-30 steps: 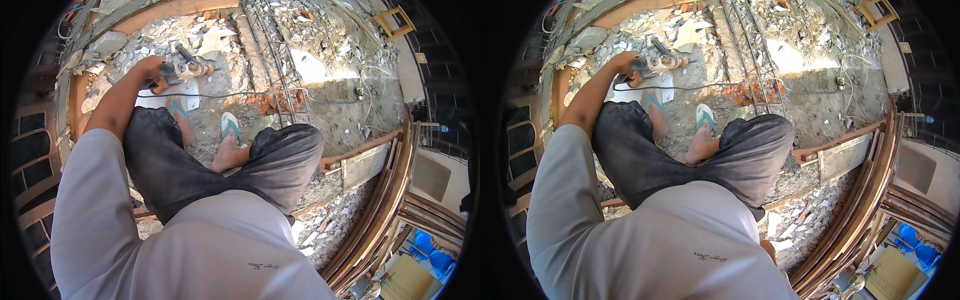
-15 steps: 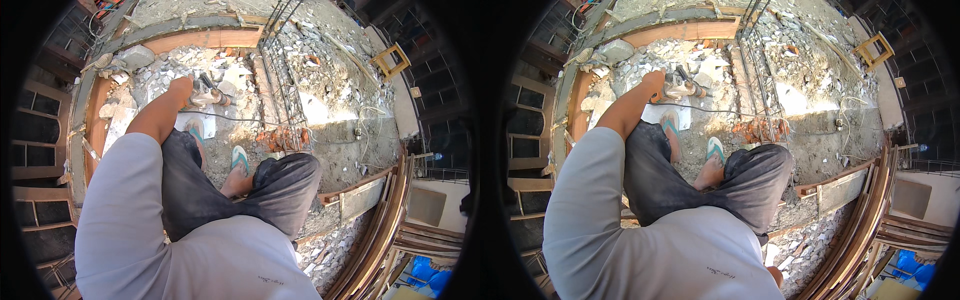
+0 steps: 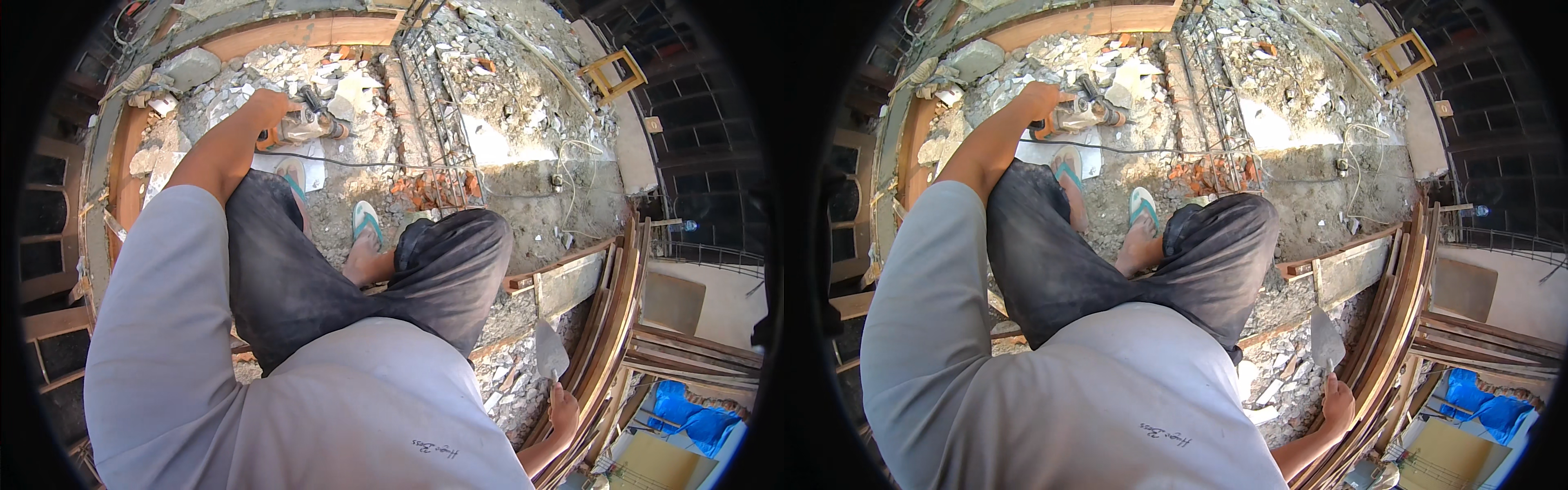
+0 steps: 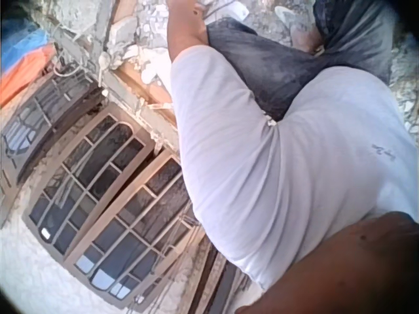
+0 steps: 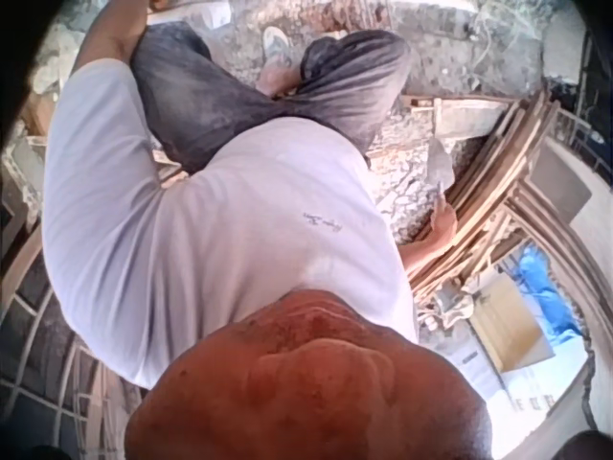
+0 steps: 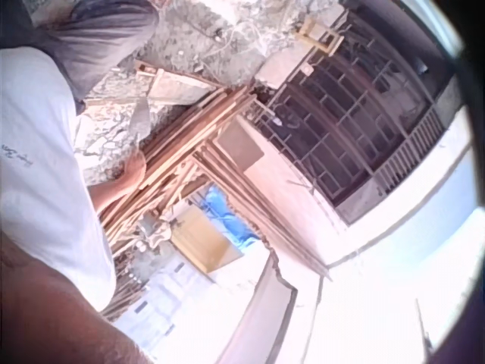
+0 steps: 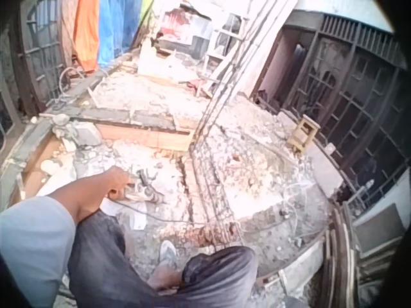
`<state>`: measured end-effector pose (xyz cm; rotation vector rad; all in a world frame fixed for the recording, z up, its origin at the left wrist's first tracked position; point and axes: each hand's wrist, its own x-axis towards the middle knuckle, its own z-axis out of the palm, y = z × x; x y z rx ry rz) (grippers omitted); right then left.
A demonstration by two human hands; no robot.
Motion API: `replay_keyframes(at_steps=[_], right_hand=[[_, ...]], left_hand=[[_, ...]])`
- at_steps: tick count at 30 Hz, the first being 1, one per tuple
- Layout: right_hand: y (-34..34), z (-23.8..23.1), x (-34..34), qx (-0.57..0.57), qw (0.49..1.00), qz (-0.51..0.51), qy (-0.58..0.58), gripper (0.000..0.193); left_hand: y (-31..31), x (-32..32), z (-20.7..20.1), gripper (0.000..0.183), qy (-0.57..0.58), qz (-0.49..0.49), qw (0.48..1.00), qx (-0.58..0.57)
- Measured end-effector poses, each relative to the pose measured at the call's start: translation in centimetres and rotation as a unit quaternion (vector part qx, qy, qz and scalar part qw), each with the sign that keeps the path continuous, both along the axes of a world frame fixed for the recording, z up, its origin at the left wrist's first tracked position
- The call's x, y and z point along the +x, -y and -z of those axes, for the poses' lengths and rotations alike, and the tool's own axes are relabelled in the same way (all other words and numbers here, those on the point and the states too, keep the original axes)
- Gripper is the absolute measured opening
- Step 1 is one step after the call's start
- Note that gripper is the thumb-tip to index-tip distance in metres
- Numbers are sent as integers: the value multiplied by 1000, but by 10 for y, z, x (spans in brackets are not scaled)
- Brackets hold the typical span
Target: The person uses a rotary hammer drill to bore holes into a concrete floor at a construction site. They periodically pause to clear debris and adjust the drill bit, continuing the drilling process throughout the clip.
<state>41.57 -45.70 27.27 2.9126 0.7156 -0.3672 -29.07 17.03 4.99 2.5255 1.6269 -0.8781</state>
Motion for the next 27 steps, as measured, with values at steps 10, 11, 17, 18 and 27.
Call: replay_keyframes(at_steps=[10, 11, 17, 18, 27], right_hand=[[-237, 166, -91, 199, 884, -162, -390, 42], [-257, 201, -101, 189, 875, -177, -410, 52], [-371, 429, -122, 187, 871, -200, -407, 50], [-395, 459, -120, 136, 908, -225, -326, 52], [-503, 528, -130, 59, 971, -216, -86, 33]], left_hand=[[24, -2, 14, 84, 62, -20, 998, 27], [25, 1, 16, 83, 76, -30, 996, 28], [40, 4, 25, 79, 144, -105, 984, 18], [38, 4, 24, 82, 160, -100, 982, 23], [15, -4, 34, 65, 238, -121, 961, 68]])
